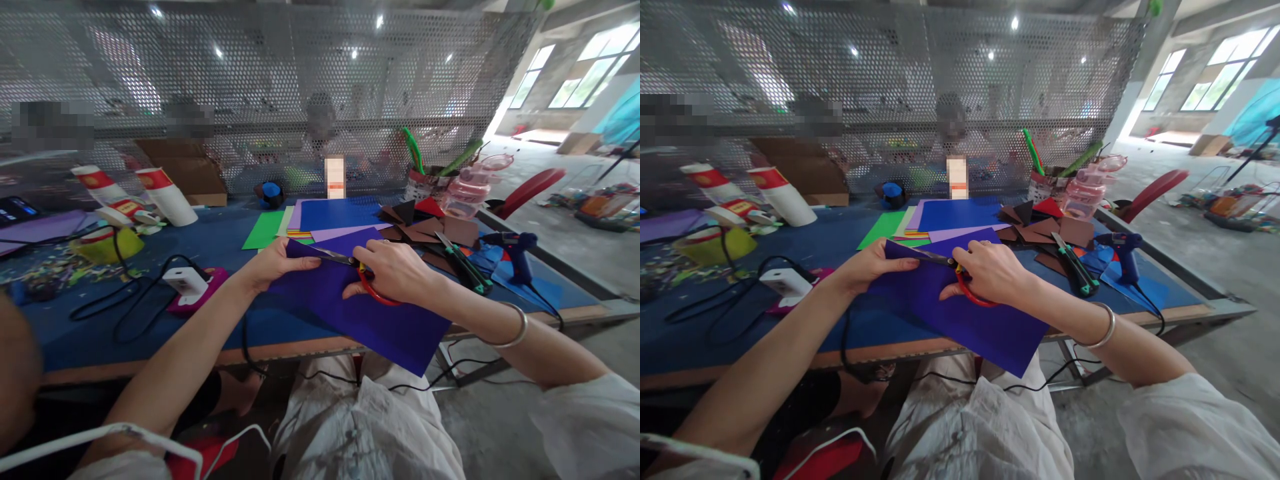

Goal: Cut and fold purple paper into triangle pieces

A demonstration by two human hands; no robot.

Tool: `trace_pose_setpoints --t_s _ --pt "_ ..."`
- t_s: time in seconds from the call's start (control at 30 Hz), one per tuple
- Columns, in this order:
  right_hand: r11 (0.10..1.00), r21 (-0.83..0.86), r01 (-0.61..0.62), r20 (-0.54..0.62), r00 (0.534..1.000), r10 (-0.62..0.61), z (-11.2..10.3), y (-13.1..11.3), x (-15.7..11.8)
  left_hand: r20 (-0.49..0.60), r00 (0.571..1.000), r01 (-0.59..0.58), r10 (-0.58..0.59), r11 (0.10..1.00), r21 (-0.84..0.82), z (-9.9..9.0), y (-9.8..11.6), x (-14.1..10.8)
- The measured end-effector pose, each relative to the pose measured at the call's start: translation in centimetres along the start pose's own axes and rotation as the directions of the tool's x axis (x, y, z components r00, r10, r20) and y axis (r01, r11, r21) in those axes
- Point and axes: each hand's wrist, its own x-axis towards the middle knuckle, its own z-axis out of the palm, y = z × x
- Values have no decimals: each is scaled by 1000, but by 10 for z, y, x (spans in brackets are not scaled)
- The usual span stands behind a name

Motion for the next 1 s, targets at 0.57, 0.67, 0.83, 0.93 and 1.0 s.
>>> trace_pose_setpoints --t_s 0.57,0.67,0.83,0.93,1.0 --pt "1000 -7 -21 21 1000 21 3 0 -1 -1 1000 30 -30 999 -42 5 0 0" --pt "1000 -8 -18 14 1000 18 4 0 -2 14 999 44 -43 996 -71 7 1 -2" --pt "1000 -11 -18 11 1000 18 4 0 -3 24 998 54 -52 994 -94 7 2 -2" --pt "1000 -16 -21 14 1000 21 4 0 -3 25 998 65 -63 993 -96 6 1 -1" --pt "999 -21 -29 29 999 29 3 -1 -2 26 997 79 -77 992 -97 5 0 -1"
